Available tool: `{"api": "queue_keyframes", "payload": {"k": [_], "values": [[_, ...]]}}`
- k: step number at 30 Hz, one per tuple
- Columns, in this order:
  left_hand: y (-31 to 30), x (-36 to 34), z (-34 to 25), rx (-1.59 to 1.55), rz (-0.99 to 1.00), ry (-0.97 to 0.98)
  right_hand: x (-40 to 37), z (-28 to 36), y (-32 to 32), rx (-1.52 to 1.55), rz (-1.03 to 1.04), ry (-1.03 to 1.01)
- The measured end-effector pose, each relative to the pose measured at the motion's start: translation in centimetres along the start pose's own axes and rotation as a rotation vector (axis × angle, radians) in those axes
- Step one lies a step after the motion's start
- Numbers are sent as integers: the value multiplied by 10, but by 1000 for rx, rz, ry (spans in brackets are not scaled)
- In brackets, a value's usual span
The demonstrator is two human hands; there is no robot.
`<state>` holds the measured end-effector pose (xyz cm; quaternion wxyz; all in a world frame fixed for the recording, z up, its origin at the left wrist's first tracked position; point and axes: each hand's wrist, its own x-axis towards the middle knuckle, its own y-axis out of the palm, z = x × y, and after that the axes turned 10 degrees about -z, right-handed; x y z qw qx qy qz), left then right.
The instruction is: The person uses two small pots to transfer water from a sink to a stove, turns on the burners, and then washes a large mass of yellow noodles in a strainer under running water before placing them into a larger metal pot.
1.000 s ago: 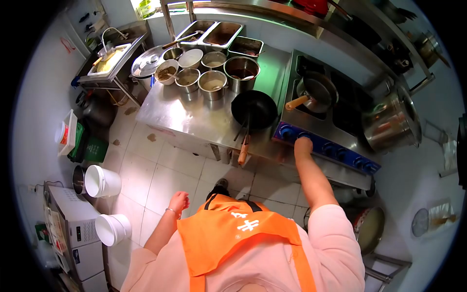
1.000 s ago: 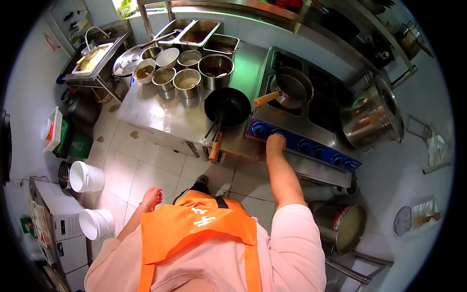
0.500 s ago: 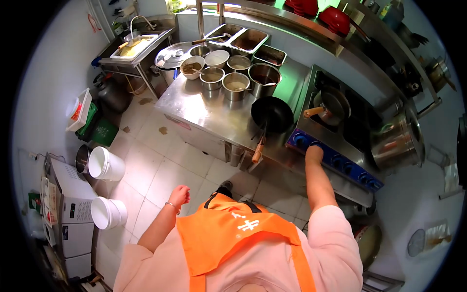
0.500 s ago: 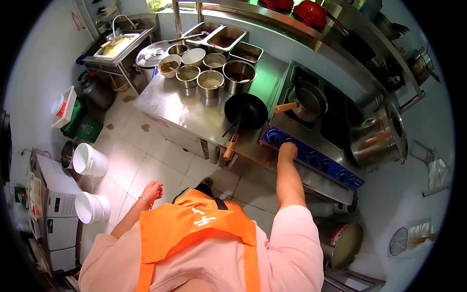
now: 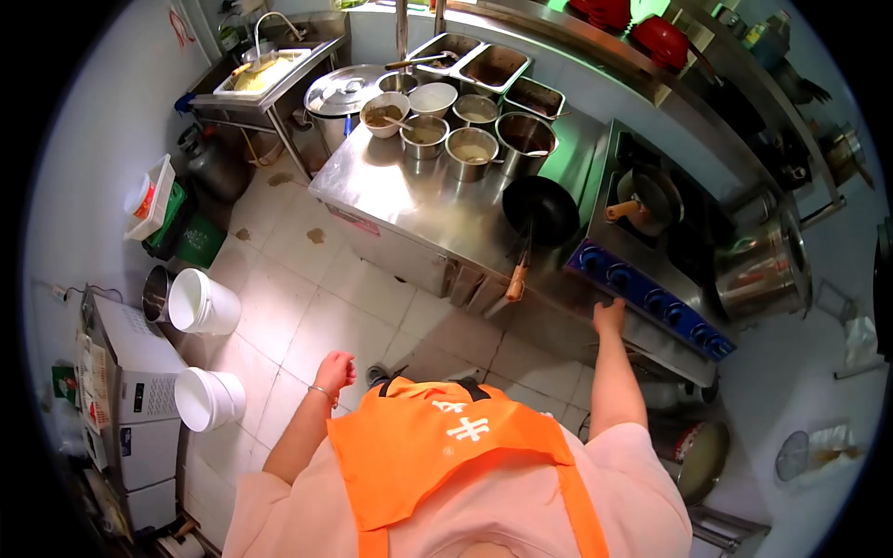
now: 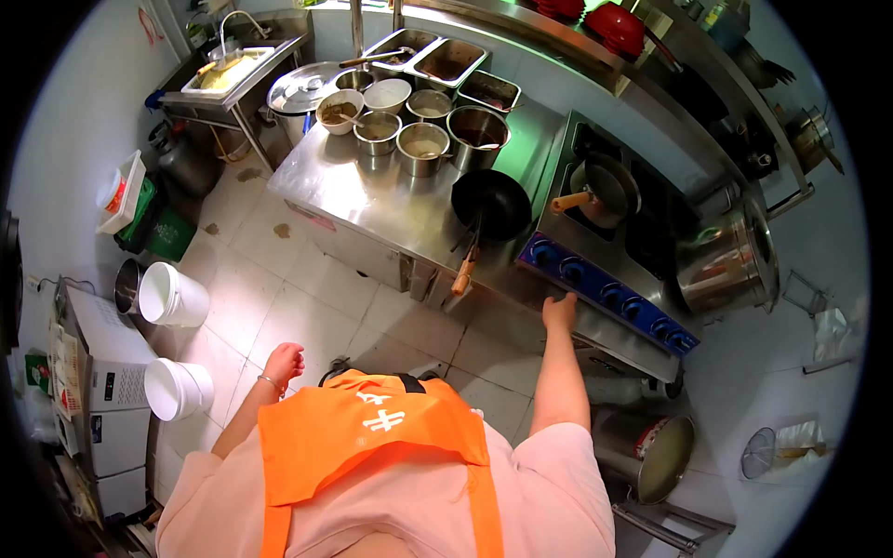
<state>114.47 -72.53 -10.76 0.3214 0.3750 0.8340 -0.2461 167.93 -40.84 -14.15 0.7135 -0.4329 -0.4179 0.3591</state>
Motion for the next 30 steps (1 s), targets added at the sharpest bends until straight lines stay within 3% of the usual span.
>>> {"api": "queue_keyframes", "payload": {"k": [1, 3, 5, 10, 15, 19, 21, 22, 24, 26, 27, 28, 30], "values": [[-8, 7, 0, -6, 5, 6, -1, -6, 12, -11, 2, -4], [-26, 18, -2, -11, 12, -7, -7, -16, 28, 293, 164, 181], [-47, 23, -7, 18, -1, -21, -1, -12, 23, 273, 103, 198], [-109, 40, -4, 14, -82, -24, 12, 54, -61, -150, 36, -35], [-122, 29, 10, -49, -170, -39, 30, 74, -81, -247, 164, -31], [-90, -3, 28, -117, -188, -74, 28, 65, -71, -174, 58, -88], [-79, -5, 51, -72, -171, -97, 15, 52, -53, 41, -136, -92], [-78, -4, 62, -90, -159, -125, 13, 19, -15, 111, -239, -187], [-78, -7, 77, -100, -189, -150, -39, 22, -7, 165, 49, -73], [-86, -4, 98, -70, -244, -163, -98, 17, 13, 158, 377, -132], [-94, 1, 113, -89, -268, -155, -126, 20, 16, 167, 473, -346], [-105, 6, 129, 28, -317, -110, -152, 30, 16, 187, 674, -402], [-138, 17, 167, 242, -395, -77, -196, 50, 23, 217, 804, -531]]}}
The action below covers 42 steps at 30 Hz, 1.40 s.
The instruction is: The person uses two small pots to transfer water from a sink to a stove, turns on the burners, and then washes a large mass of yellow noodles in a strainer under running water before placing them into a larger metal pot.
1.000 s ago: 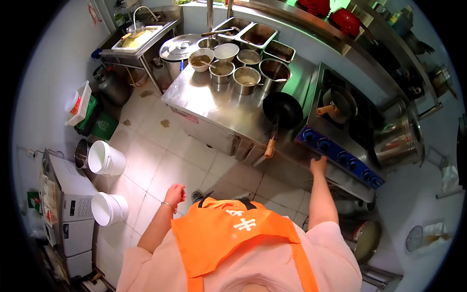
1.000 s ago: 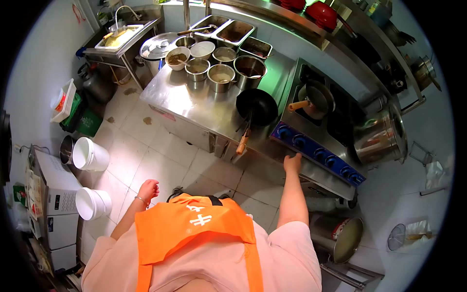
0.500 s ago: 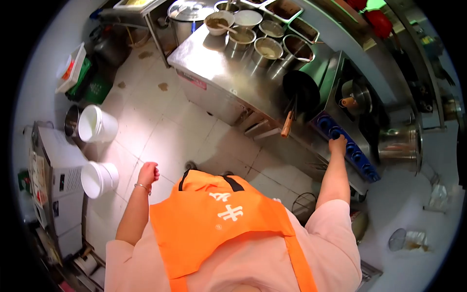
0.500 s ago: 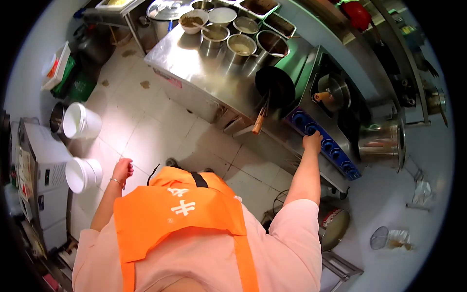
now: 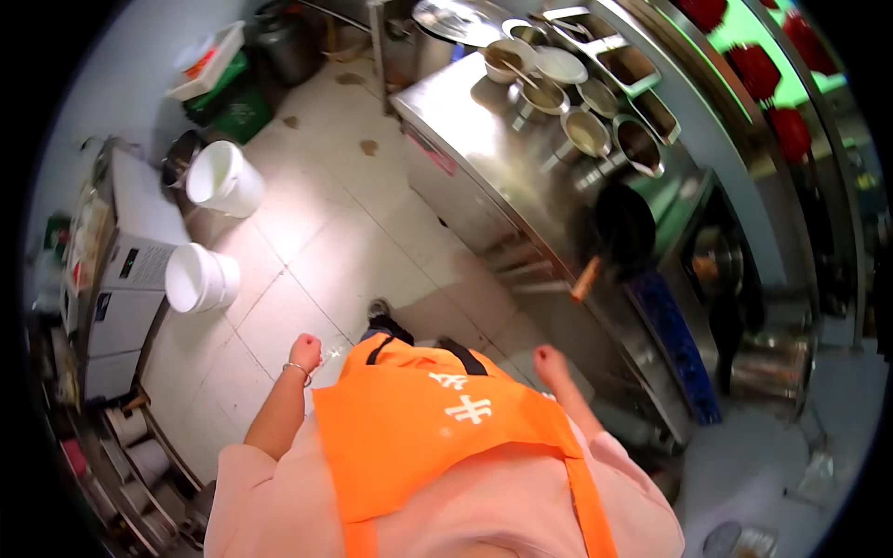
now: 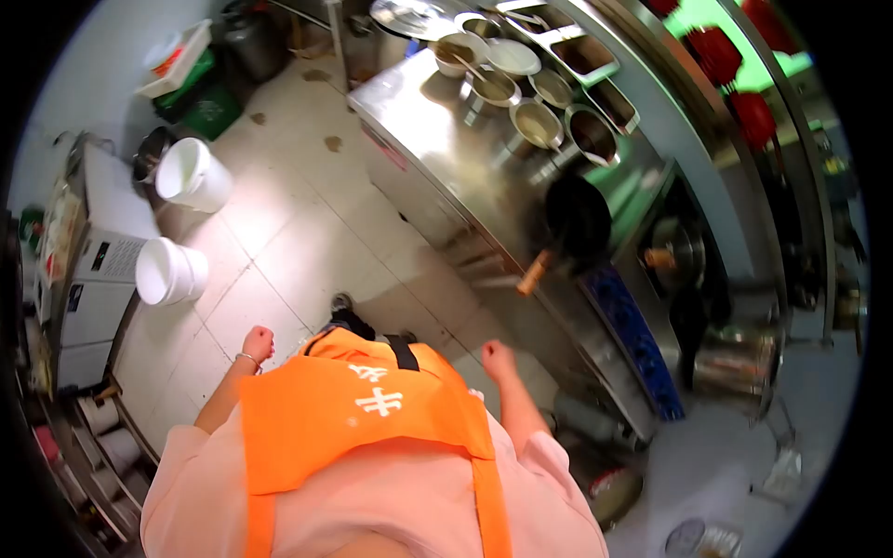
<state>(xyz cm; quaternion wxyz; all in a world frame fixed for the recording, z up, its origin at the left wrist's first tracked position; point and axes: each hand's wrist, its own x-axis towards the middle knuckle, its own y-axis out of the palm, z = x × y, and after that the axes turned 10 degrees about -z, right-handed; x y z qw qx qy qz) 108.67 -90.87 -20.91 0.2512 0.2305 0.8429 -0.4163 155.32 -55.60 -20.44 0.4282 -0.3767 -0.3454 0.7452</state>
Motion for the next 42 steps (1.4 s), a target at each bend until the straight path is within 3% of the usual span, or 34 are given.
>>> {"api": "queue_keyframes", "payload": {"k": [3, 6, 11, 16, 20, 24, 29, 31, 33, 38, 40, 42], "values": [[-23, 36, 55, 201, -50, -26, 15, 61, 25, 139, 194, 48], [-47, 47, 67, 315, -49, -12, 51, 116, 44, 43, 173, -117], [-89, 77, 9, 225, -36, -37, 124, 215, 74, 8, 250, -193], [-153, 161, -25, 2, -31, -20, 188, 343, 97, -157, 321, -222], [-221, 236, -59, 107, -83, -1, 217, 456, 116, -59, 355, -228], [-260, 320, -83, -53, -116, -39, 248, 519, 131, 11, 334, -244], [-264, 394, -169, -252, -39, -127, 322, 566, 140, -67, 285, -303], [-258, 422, -212, -351, 69, -175, 363, 593, 139, 71, 314, -126], [-254, 453, -259, -406, 107, -172, 418, 618, 147, 148, 283, -168], [-289, 541, -418, -514, 268, -53, 542, 721, 142, 268, 257, -126], [-310, 558, -505, -475, 199, 19, 582, 754, 144, 347, 239, -140], [-322, 592, -577, -527, 260, 126, 620, 790, 136, 383, 235, -191]]}}
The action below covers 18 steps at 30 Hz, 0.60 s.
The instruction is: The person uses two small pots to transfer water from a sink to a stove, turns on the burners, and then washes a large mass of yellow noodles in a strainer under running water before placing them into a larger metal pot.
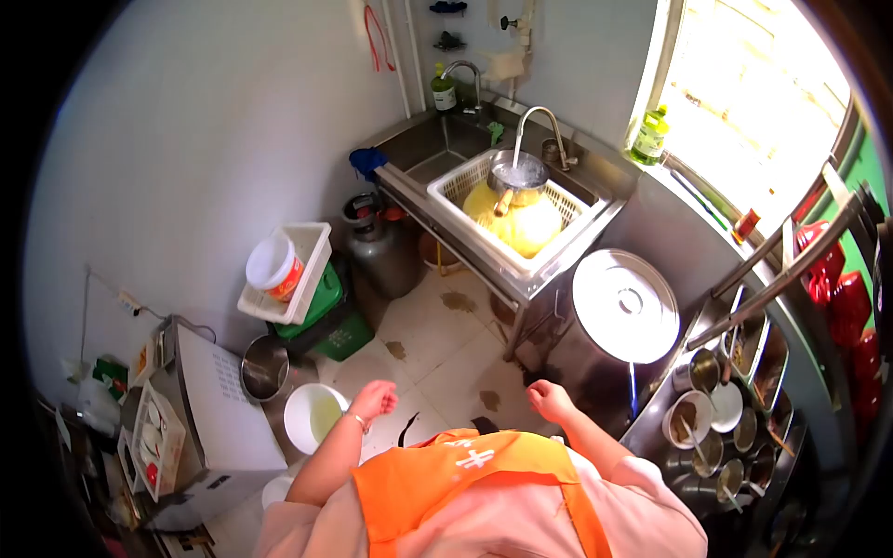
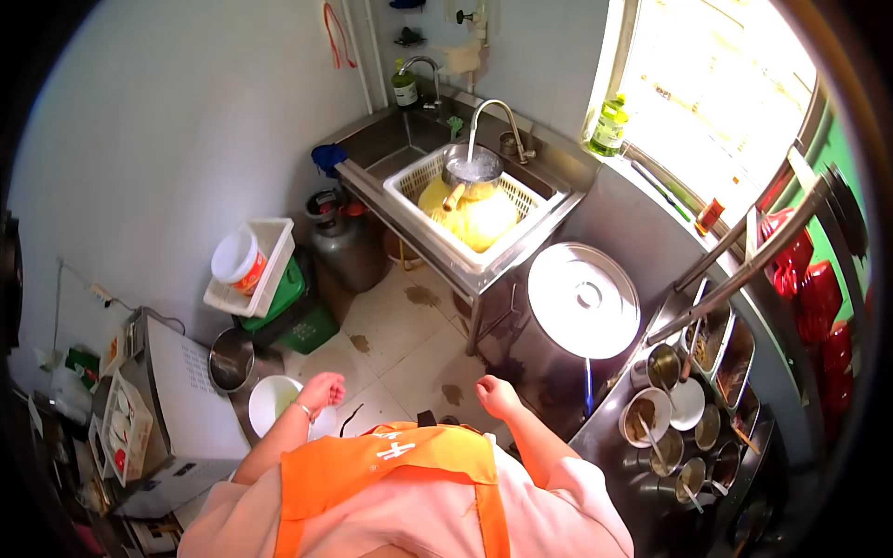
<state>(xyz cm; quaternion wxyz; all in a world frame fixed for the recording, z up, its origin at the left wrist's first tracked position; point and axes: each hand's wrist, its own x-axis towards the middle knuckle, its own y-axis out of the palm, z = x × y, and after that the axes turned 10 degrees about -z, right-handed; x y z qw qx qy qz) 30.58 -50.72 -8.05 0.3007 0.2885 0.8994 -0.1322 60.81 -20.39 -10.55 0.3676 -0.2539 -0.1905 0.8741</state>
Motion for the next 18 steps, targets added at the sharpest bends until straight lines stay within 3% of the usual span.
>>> {"api": "queue_keyframes", "payload": {"k": [5, 9, 12, 14, 17, 18], "values": [[66, 84, -149, -82, 210, 100, 80, 60, -22, 57, -15, -36], [136, 172, -244, -118, 401, 92, 130, 87, -34, 79, -95, 83], [206, 246, -298, -95, 544, 67, 163, 79, -28, 124, -260, 108], [254, 275, -334, -72, 521, -22, 179, 90, -22, 181, -383, 190], [304, 311, -351, -6, 701, -174, 194, 109, -11, 206, -476, 288], [316, 314, -349, -42, 669, -200, 196, 135, -14, 158, -486, 319]]}}
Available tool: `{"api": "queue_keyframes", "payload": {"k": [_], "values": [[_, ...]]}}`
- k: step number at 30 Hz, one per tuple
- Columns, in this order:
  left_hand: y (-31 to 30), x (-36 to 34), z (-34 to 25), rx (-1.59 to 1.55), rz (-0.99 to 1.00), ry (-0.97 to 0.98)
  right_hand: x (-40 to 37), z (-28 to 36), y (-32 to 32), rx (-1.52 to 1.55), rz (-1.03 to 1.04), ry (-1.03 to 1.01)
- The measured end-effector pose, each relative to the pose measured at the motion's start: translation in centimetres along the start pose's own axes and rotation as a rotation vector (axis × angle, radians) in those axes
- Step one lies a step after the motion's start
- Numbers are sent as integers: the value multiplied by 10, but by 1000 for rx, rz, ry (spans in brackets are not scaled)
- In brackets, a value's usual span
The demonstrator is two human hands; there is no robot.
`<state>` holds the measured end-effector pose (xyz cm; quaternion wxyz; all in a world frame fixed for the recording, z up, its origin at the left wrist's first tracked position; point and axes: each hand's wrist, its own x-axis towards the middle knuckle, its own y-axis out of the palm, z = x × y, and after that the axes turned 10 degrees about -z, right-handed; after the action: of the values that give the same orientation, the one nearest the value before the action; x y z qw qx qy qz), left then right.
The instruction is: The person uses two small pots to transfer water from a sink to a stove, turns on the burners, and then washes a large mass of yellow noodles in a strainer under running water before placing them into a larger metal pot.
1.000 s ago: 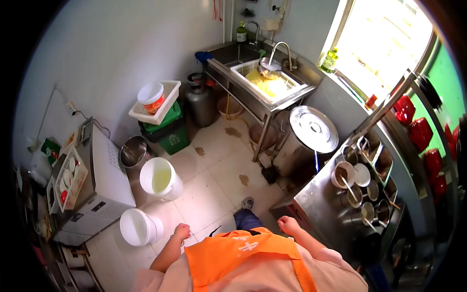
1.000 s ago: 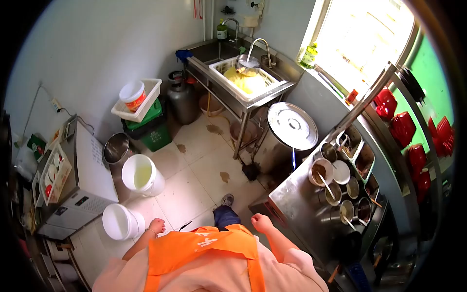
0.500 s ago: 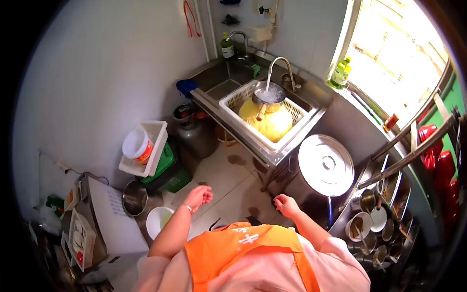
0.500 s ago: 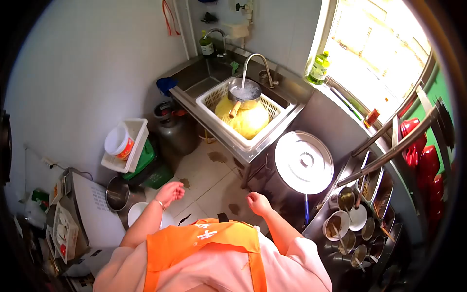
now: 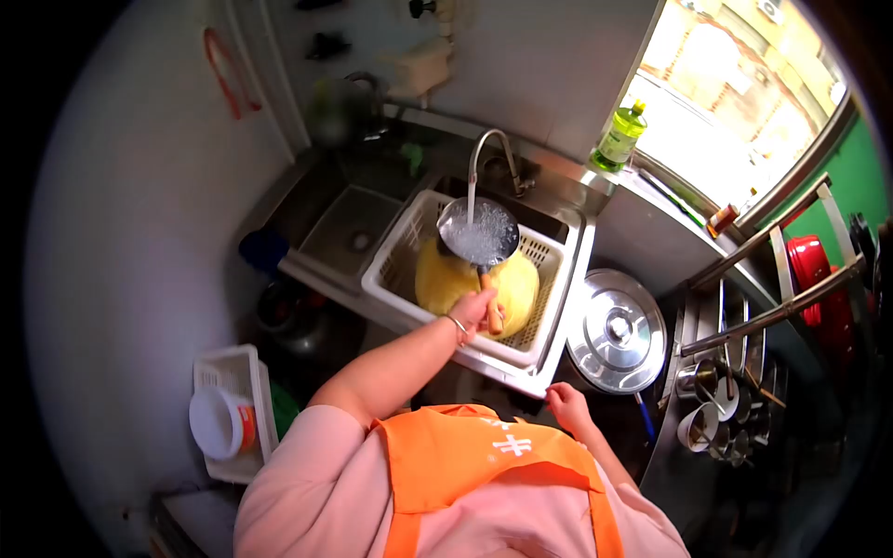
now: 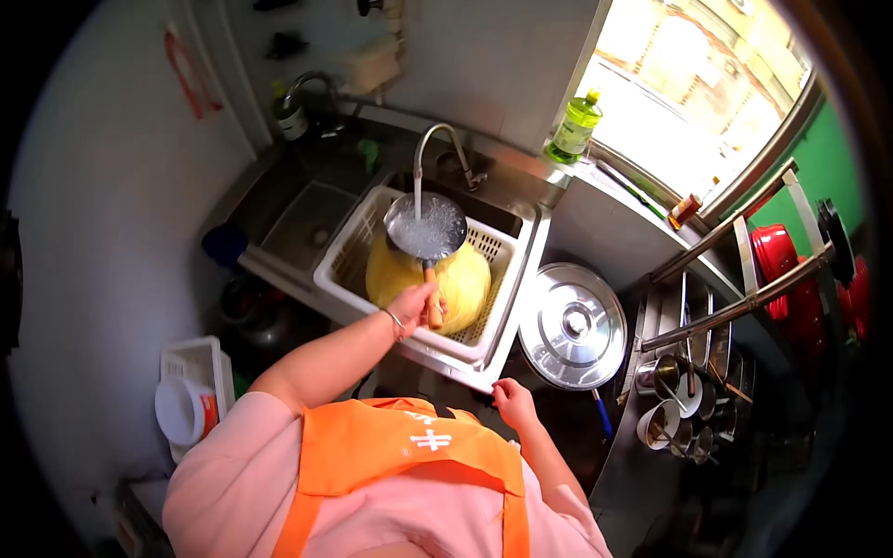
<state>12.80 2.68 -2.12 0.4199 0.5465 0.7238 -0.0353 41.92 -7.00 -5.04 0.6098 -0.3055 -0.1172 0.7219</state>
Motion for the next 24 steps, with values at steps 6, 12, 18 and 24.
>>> {"api": "queue_keyframes", "payload": {"k": [6, 12, 18, 24], "values": [[17, 7, 4, -1, -141, 12, 9, 12, 27, 58, -134, 73], [-7, -6, -10, 158, -93, 57, 36, 4, 36, 153, -80, 146], [-52, -11, -31, 278, 82, -12, 119, 59, 9, 138, -98, 11], [-65, -19, -56, 354, 138, -103, 235, 126, -20, -70, -206, -252]]}}
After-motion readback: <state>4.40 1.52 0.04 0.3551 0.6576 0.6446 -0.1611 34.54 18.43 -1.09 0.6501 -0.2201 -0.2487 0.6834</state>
